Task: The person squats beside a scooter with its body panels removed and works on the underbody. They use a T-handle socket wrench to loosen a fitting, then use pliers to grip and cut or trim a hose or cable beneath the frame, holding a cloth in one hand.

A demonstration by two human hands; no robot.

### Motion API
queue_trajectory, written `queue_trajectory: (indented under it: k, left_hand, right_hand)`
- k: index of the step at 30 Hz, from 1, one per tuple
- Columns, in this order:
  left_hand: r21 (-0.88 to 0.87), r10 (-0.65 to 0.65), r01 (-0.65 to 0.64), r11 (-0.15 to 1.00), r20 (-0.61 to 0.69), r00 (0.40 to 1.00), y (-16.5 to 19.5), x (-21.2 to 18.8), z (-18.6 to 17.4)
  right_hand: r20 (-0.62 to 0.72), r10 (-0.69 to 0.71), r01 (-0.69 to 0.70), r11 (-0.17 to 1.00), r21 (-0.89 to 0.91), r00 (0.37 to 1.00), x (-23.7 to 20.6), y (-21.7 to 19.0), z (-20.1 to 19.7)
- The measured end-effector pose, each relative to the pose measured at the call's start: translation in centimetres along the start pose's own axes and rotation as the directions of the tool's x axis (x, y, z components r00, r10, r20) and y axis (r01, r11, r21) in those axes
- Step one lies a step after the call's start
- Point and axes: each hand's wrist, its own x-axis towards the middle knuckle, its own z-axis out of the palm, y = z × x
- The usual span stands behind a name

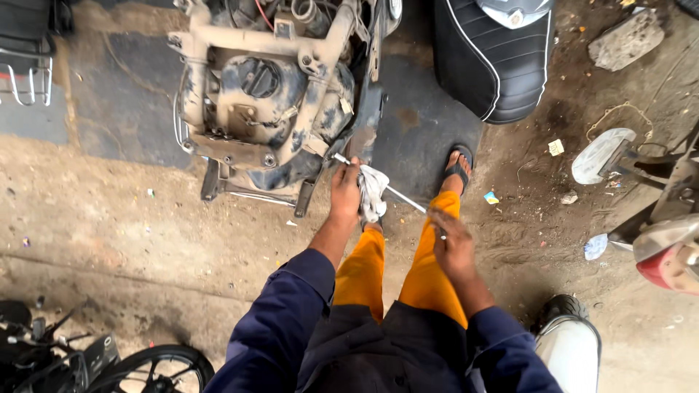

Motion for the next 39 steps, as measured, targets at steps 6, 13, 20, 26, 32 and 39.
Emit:
queue_trajectory:
  k: [6, 13, 20, 26, 32, 39]
  left_hand:
    - [-0.303, -0.091, 0.027, 0.953, -0.199, 0.976, 0.1, -0.3, 2.9]
    - [-0.476, -0.545, 0.458, 0.751, -0.056, 0.836, -0.3, -3.7, 6.9]
    - [-0.513, -0.473, 0.397, 0.761, -0.02, 0.881, -3.6, -2.6, 5.2]
    - [-0.548, -0.448, 0.403, 0.733, 0.057, 0.892, -4.5, -2.5, 4.8]
    - [-0.514, -0.421, 0.367, 0.775, 0.013, 0.907, -3.3, -2.3, 4.5]
    - [-0.528, -0.457, 0.363, 0.767, -0.055, 0.888, -2.3, -2.5, 4.4]
  right_hand:
    - [0.1, -0.086, 0.093, 0.993, -0.071, 0.991, 4.3, 0.9, -3.4]
    - [0.557, 0.589, -0.81, 0.432, 0.396, 0.586, 4.1, 0.0, -2.3]
    - [0.089, -0.015, 0.034, 0.976, -0.217, 0.996, 0.7, 0.6, -0.2]
    - [0.419, 0.765, -0.827, 0.254, 0.501, 0.489, -1.9, 2.7, 1.5]
    - [0.084, 0.623, -0.623, 0.748, 0.226, 0.778, -4.1, 3.5, 2.2]
    - [0.405, 0.61, -0.632, 0.211, 0.745, 0.681, -5.0, 3.3, 2.4]
